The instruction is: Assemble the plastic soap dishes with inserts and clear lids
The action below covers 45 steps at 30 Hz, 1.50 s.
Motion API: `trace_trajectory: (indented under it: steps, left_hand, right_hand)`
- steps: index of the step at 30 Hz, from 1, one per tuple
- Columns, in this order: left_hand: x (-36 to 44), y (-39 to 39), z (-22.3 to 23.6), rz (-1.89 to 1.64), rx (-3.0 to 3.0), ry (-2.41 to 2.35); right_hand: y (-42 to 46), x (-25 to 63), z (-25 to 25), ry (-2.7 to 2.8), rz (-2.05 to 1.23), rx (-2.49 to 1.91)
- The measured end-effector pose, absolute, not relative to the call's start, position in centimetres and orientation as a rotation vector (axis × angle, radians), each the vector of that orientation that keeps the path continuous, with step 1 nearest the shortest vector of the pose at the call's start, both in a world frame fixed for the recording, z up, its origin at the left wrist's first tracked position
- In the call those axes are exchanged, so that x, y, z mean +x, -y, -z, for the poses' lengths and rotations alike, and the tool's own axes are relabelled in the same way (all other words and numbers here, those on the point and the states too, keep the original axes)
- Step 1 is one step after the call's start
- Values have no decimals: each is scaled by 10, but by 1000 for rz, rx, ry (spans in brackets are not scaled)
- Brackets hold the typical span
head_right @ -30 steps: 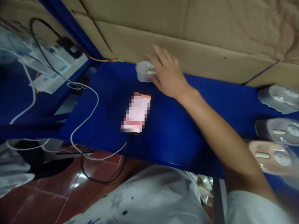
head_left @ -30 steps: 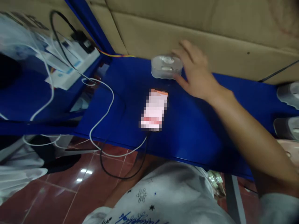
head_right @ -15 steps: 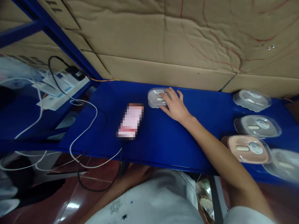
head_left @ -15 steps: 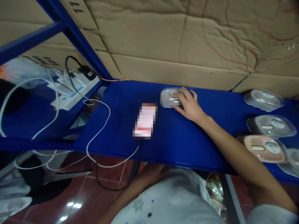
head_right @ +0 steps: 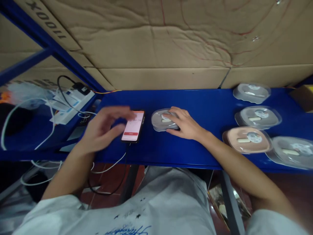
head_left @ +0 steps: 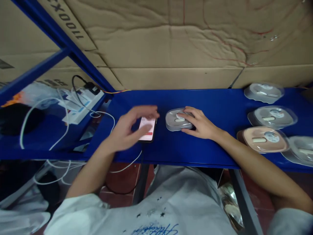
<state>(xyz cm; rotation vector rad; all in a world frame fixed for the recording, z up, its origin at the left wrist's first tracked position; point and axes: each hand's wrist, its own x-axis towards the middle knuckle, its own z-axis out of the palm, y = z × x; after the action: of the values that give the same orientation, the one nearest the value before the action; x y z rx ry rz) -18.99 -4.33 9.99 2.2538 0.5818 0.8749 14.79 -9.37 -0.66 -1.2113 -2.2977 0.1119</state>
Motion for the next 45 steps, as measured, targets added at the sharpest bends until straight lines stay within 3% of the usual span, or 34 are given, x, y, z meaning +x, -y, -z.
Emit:
trace_trajectory:
  steps: [5,11,32,45]
  left_hand:
    - [-162,-39,-54,-744,2451,-688]
    - [-179,-59,-25,-461,2418,-1119]
    - [-170,-46,-41,-323,2408,-1222]
    - [-144,-12,-46,131,2570,-1464]
  right_hand:
    - [99,146,7,2272,-69,-1344]
    - [98,150,9,2300,-121,-1383]
    - [93,153,10,2287,-213,-1332]
    - [90,152,9,2263,-242,-1331]
